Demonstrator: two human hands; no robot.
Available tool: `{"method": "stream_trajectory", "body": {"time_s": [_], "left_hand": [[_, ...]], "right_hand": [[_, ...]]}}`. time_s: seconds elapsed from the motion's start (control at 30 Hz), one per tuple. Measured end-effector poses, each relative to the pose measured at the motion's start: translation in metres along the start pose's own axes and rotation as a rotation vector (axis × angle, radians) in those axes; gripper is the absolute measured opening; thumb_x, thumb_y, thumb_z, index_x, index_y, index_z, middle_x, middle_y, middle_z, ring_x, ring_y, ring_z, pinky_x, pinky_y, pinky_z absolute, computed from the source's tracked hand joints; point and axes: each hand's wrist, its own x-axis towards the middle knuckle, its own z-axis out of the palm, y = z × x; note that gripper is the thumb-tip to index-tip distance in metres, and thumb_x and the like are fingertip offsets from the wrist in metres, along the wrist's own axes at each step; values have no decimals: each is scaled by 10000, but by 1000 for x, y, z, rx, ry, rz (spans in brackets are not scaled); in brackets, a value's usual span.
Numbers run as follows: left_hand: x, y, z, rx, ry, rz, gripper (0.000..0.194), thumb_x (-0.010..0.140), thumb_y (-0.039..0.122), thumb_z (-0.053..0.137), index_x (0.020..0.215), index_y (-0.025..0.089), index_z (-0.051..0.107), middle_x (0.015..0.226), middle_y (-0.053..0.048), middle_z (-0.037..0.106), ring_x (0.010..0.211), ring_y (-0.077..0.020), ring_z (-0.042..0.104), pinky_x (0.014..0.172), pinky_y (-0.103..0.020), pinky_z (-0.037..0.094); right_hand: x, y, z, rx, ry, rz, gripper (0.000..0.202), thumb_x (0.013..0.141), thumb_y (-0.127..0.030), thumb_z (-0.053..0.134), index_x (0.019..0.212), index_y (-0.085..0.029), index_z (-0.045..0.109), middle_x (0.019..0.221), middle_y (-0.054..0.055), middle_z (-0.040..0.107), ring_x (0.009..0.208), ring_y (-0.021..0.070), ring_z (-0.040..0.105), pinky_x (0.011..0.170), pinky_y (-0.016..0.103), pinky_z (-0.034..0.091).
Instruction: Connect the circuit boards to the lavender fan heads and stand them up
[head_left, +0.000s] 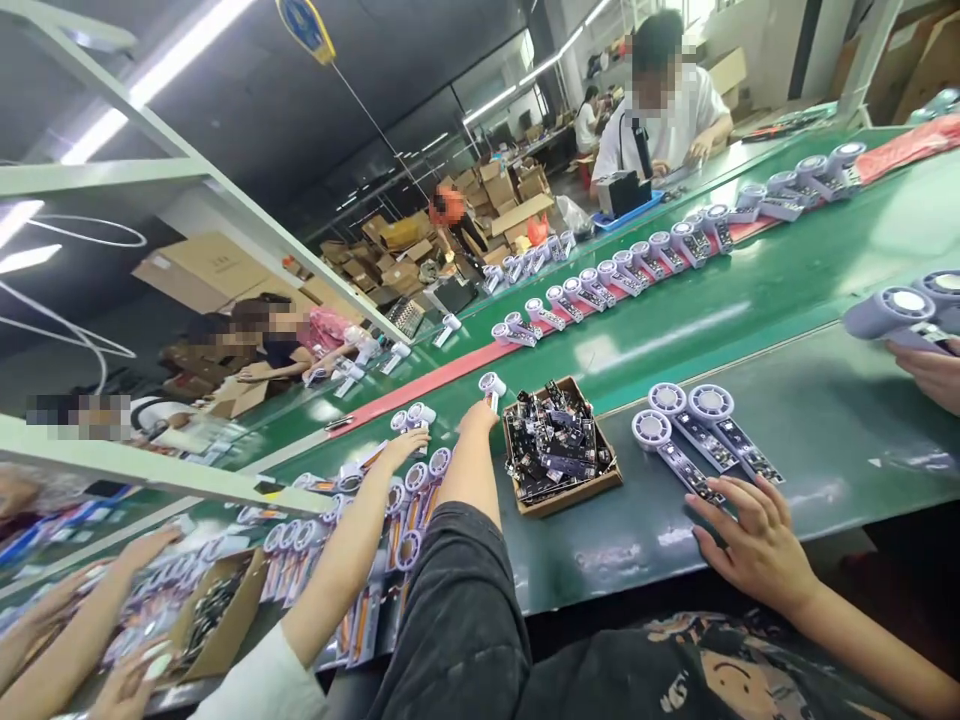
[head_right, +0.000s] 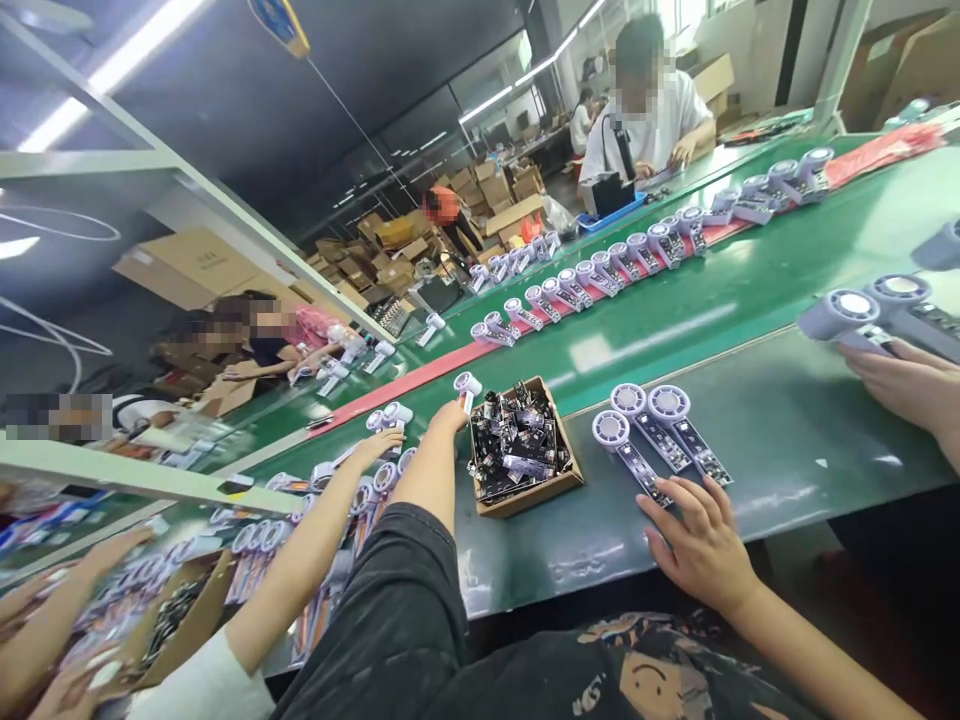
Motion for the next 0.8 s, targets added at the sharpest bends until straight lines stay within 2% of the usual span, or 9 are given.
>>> {"method": "stream_trajectory", "body": {"time_s": [0.13,0.27,0.3,0.37,0.43,0.5,0.63,0.73,0.8], "left_hand": [[-25,3,-40,-136,-31,-68,299,981,344,493,938,80,626,644,-12,588,514,-124,545,590,-271,485],[-136,-15,-67,-157,98,-177,444,912,280,432,1290,111,590,697,-33,637,570,-197,610,560,-306,488],[-173,-21,-66,-124,199,-192,446,943,312,408,1315,135,578,775,-59,663,641,-224,638,609,-343,512],[-245,-30,-56,99,521,-12,403,987,297,416,1346,185,560,1124,-122,664,974,-273,662,835,-401,528],[-302,-36,-40,282,587,139,485,992,212,447,1476,244,428,1242,-128,615,1089,-290,624,907,-428,501],[-338,-38,-24,357,503,190,502,995,164,421,1487,261,390,1222,-114,624,1063,-287,631,873,-422,511],[-361,-31,-2,391,391,119,279,1014,219,390,1218,196,579,938,-67,675,795,-224,679,637,-323,533],[-356,-17,14,331,289,84,353,1025,296,366,1242,139,595,1046,-104,681,856,-229,695,614,-308,557],[-348,-3,29,272,195,145,429,1009,356,407,1282,73,578,1106,-150,668,939,-252,691,703,-322,590]], "right_hand": [[0,1,2,6,-13,-7,268,879,-181,613,1144,-185,650,1171,161,550,1062,313,577,1053,581,358],[2,2,1,28,-43,17,245,868,-184,639,1110,-182,675,1184,173,543,1047,317,587,1047,591,366],[2,3,0,38,-52,22,238,865,-180,641,1101,-181,679,1186,175,541,1047,319,588,1045,593,368],[3,2,-3,72,-55,31,223,861,-162,640,1080,-186,676,1177,173,545,1047,317,588,1046,594,366],[4,-1,-8,136,-25,39,223,853,-140,650,1061,-218,662,1139,138,576,1040,295,587,1070,580,345],[10,-7,-11,234,10,26,255,846,-126,664,1058,-268,647,1085,76,623,1027,252,586,1105,547,311],[48,-24,-5,435,-15,-98,223,884,-147,597,1051,-282,658,1082,11,674,1028,213,583,1086,498,307],[96,-35,13,444,-107,-162,181,939,-161,522,1011,-214,680,1074,19,675,992,205,569,1004,455,343],[127,-40,27,345,-292,-108,205,973,-192,489,1020,-197,689,1066,35,666,976,215,562,883,410,379]]}}
